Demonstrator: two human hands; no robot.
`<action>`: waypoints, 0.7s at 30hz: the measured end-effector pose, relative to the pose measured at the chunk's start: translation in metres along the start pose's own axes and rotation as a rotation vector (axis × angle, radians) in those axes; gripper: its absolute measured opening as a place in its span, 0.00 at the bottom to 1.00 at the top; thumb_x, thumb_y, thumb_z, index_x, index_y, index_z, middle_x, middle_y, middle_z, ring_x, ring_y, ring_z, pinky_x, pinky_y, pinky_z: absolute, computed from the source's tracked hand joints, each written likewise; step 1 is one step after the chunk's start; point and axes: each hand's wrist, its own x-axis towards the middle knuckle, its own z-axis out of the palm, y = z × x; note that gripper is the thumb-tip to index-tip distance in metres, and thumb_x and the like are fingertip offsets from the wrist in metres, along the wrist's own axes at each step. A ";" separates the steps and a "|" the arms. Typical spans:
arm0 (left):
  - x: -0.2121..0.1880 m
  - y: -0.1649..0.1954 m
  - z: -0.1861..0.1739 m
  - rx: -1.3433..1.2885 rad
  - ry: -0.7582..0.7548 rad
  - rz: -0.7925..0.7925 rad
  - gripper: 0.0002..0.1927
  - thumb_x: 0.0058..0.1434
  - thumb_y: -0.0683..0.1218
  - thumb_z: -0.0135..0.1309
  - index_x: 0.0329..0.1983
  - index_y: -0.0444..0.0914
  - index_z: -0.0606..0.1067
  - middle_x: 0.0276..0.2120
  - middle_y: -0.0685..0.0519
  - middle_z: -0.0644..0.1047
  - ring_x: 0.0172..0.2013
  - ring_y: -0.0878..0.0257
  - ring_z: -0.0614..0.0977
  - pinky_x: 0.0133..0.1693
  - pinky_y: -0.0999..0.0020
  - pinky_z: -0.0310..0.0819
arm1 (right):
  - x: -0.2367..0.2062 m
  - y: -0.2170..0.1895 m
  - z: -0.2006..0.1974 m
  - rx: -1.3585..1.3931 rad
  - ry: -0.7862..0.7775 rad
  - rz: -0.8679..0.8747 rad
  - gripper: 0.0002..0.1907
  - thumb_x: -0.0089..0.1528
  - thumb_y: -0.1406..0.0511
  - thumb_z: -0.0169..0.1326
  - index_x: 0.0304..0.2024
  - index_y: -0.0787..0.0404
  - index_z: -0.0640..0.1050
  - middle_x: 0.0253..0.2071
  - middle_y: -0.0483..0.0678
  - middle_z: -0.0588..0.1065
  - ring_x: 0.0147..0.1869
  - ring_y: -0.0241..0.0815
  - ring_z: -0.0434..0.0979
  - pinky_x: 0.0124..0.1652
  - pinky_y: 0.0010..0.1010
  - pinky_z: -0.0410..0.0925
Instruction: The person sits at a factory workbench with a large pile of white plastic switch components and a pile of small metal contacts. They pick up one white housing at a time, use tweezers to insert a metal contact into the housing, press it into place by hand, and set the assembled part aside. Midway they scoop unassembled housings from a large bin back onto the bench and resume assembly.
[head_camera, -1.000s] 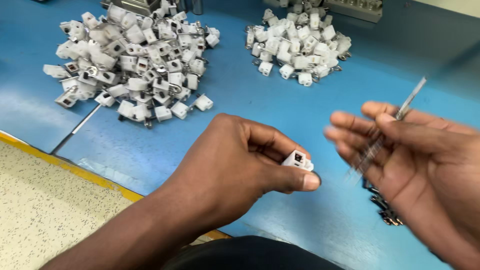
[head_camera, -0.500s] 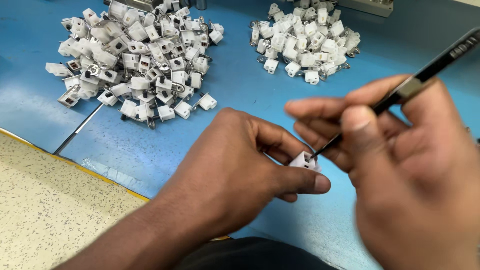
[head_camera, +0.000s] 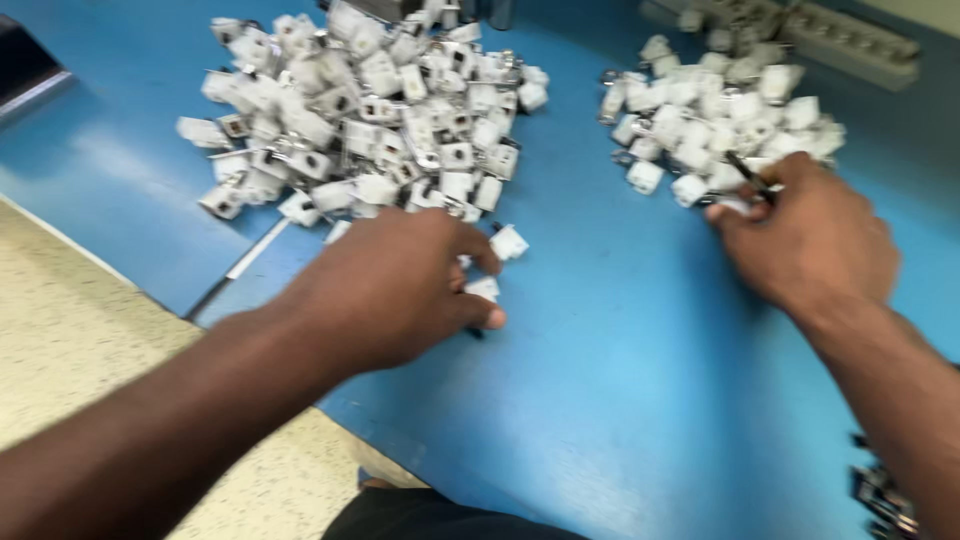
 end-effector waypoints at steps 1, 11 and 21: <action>0.002 -0.004 0.001 0.023 0.027 0.027 0.24 0.56 0.54 0.65 0.56 0.49 0.79 0.41 0.53 0.84 0.39 0.58 0.86 0.47 0.58 0.77 | 0.002 0.001 0.004 -0.030 0.003 0.016 0.22 0.59 0.50 0.66 0.50 0.53 0.81 0.42 0.47 0.81 0.47 0.54 0.80 0.43 0.49 0.71; -0.026 0.024 0.044 -0.351 0.314 0.459 0.27 0.57 0.48 0.63 0.61 0.43 0.75 0.58 0.50 0.74 0.38 0.57 0.86 0.41 0.63 0.80 | -0.064 0.002 -0.035 0.638 -0.266 0.301 0.14 0.61 0.60 0.64 0.45 0.62 0.82 0.37 0.49 0.81 0.30 0.32 0.69 0.29 0.27 0.59; -0.072 0.036 0.070 -0.807 -0.207 0.197 0.16 0.53 0.52 0.69 0.36 0.35 0.84 0.27 0.51 0.85 0.29 0.66 0.85 0.36 0.68 0.82 | -0.186 0.132 -0.016 0.704 -0.293 0.366 0.13 0.60 0.62 0.66 0.43 0.63 0.85 0.31 0.54 0.81 0.36 0.42 0.84 0.41 0.33 0.75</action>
